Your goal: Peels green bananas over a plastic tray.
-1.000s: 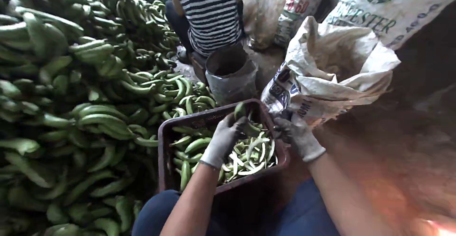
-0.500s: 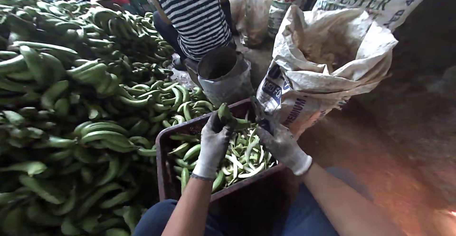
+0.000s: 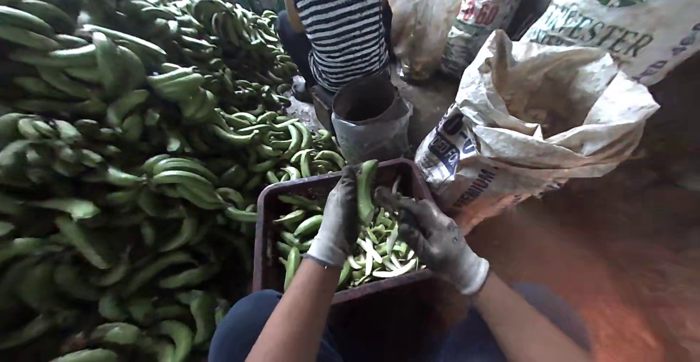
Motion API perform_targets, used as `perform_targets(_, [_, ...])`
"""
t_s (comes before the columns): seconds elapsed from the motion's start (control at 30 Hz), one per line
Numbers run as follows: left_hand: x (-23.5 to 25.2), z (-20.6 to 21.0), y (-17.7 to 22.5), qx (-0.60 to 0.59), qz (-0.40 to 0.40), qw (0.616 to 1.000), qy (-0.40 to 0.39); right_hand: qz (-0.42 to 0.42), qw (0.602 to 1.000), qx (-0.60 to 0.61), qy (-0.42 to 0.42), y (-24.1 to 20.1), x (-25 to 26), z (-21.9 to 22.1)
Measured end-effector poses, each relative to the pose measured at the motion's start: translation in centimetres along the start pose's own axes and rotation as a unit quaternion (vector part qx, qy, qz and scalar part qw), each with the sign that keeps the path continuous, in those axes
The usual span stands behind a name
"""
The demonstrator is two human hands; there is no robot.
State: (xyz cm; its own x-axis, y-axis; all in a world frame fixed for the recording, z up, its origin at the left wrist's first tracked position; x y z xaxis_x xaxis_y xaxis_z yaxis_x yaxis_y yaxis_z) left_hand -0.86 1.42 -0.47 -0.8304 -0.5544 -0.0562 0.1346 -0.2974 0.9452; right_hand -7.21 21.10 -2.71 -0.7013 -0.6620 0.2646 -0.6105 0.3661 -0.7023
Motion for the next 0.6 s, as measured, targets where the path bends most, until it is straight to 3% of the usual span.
perform_targets(0.07, [-0.3,0.2,-0.1,0.0,-0.024,1.0,-0.008,-0.035,0.999,-0.017,-0.035,-0.6,-0.4,0.8])
perform_targets(0.17, [-1.0,0.7,-0.2,0.051,-0.043,0.997,-0.037,-0.003,0.998,-0.044,-0.045,0.2,0.5,1.7])
perform_targets(0.3, [-0.8,1.1,-0.6,0.104,-0.082,0.991,-0.01,0.157,0.976,-0.149,-0.013,4.0,3.9,0.5])
perform_targets(0.43, [-0.2,0.0,-0.6,-0.034,-0.098,0.993,-0.048,0.265,0.956,-0.126,-0.021,6.5,4.8,-2.1])
perform_targets(0.5, [0.5,-0.6,-0.8,-0.066,-0.087,0.993,-0.051,0.251,0.964,-0.09,-0.016,5.6,4.3,-2.1])
perform_targets(0.6, [1.1,-0.1,-1.1,-0.1,-0.079,0.992,-0.003,0.151,0.988,-0.011,0.011,3.1,2.3,-0.4])
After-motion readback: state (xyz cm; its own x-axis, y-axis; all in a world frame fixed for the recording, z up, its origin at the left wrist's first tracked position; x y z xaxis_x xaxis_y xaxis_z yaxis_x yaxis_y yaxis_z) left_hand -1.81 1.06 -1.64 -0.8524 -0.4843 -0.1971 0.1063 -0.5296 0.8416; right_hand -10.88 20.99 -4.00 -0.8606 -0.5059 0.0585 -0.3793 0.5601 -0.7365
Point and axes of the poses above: each hand's wrist, its own x-axis towards the middle knuckle, its own z-axis out of the palm, y = z × x, the point moved 1 cm from there along x, towards the middle knuckle, and after that the axes turned 7 degrees about z, right-handed, at the moved point
